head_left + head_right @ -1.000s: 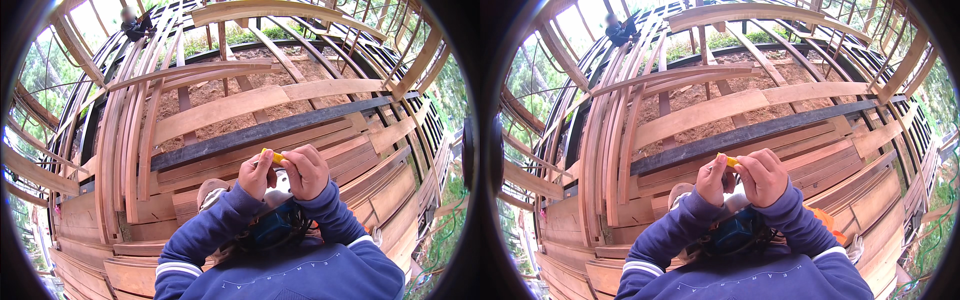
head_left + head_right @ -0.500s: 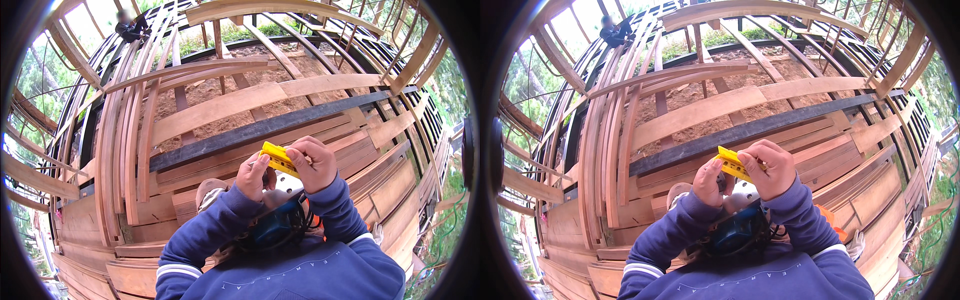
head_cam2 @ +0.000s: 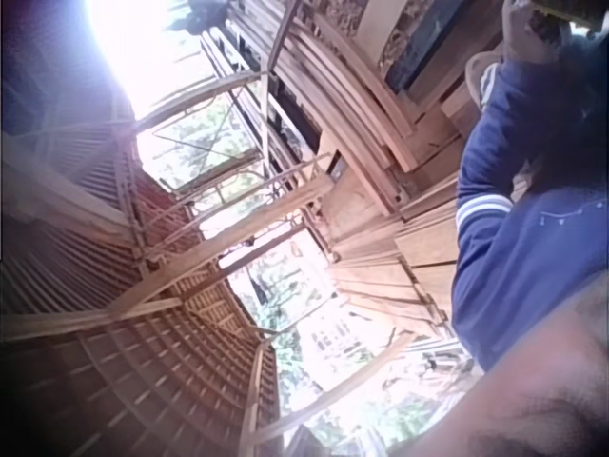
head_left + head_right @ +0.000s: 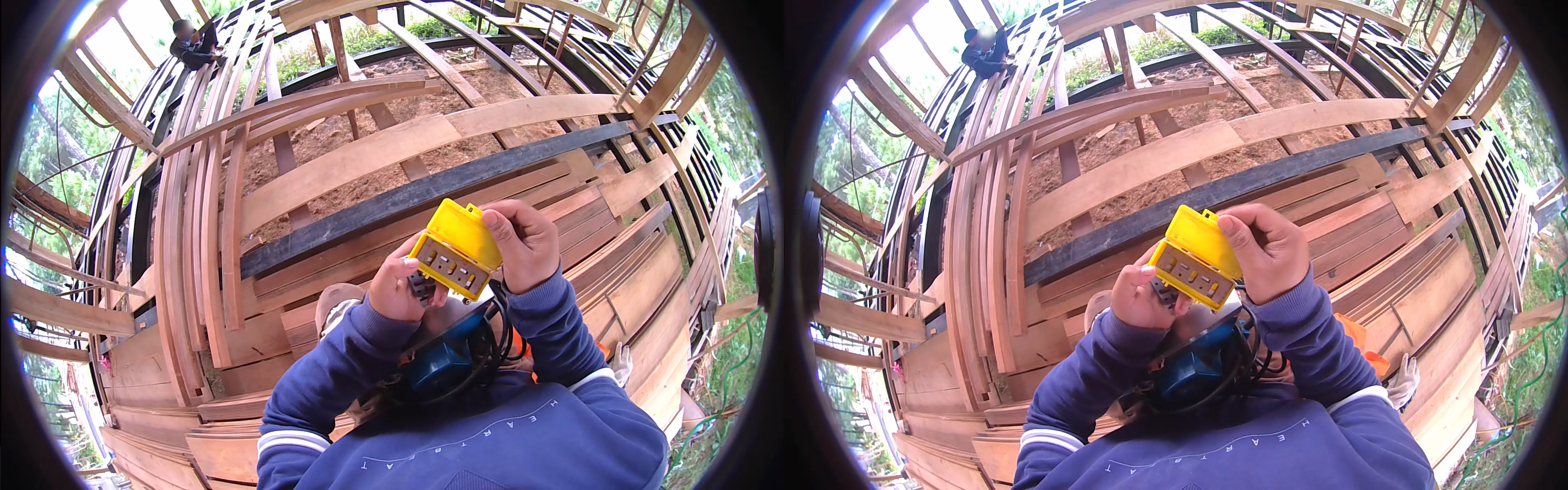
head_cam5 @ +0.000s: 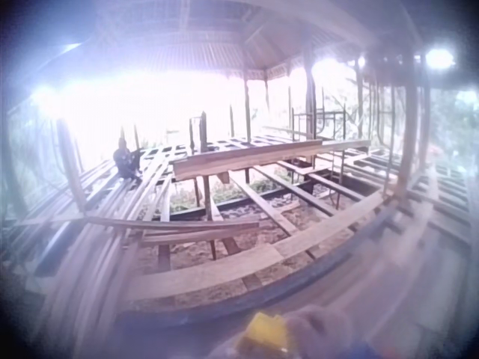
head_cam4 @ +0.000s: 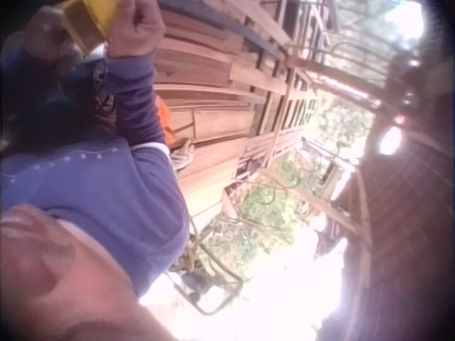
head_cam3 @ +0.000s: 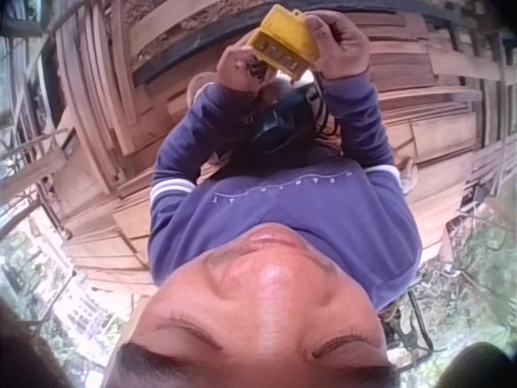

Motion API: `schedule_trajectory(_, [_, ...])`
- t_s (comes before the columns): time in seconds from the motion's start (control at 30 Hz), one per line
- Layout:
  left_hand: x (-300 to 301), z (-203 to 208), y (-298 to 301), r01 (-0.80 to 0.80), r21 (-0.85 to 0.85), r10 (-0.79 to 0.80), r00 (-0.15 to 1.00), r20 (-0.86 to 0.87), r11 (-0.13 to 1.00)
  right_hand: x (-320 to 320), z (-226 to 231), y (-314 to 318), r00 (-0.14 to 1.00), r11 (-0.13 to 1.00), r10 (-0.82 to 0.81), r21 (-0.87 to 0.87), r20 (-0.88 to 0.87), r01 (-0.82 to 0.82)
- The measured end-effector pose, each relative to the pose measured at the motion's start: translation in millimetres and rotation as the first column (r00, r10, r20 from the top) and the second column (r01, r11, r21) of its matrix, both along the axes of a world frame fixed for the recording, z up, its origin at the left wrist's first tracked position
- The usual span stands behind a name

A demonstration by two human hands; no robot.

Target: The person handles a yellow plastic housing for electrical components and a small metal piece, then opens a plastic package containing a new blade for a hand planer.

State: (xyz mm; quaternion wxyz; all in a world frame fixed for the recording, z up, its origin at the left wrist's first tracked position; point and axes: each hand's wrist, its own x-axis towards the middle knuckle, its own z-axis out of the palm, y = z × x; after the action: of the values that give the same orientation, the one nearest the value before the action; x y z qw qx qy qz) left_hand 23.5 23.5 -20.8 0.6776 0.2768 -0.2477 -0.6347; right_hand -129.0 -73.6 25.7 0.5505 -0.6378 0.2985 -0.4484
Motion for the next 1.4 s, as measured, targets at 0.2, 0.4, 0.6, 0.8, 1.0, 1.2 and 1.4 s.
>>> schedule_trajectory(0.2, [1, -4, 1, -0.020, 0.018, 0.021, 0.996, -0.083, 1.000, -4, -1, -7, 0.995, 0.861, -0.041, -0.509, -0.087, -0.009])
schedule_trajectory(0.4, [-2, 2, -2, -0.104, 0.023, 0.104, 0.995, 0.004, 0.994, -9, 20, 8, 0.913, 0.610, -0.084, -0.746, -0.398, -0.269])
schedule_trajectory(0.6, [-1, -3, -1, -0.088, -0.006, 0.089, 0.991, 0.100, 0.996, -10, 11, 1, 0.878, 0.630, -0.076, -0.705, -0.473, -0.326])
schedule_trajectory(0.8, [-2, -2, 3, -0.103, 0.046, 0.094, 0.981, 0.169, 0.994, -11, 8, -1, 0.878, 0.596, -0.079, -0.728, -0.473, -0.339])
schedule_trajectory(1.0, [-7, 3, 5, -0.120, 0.047, 0.106, 0.966, 0.237, 0.992, -10, 7, -1, 0.877, 0.562, -0.091, -0.752, -0.472, -0.346])
schedule_trajectory(1.2, [-5, 2, 2, -0.095, 0.057, 0.080, 0.969, 0.233, 0.994, -7, 7, -1, 0.879, 0.597, -0.023, -0.711, -0.477, -0.371])
schedule_trajectory(1.4, [-8, 2, -1, -0.082, 0.108, 0.067, 0.988, 0.139, 0.991, -2, 7, -24, 0.850, 0.557, 0.166, -0.664, -0.500, -0.499])
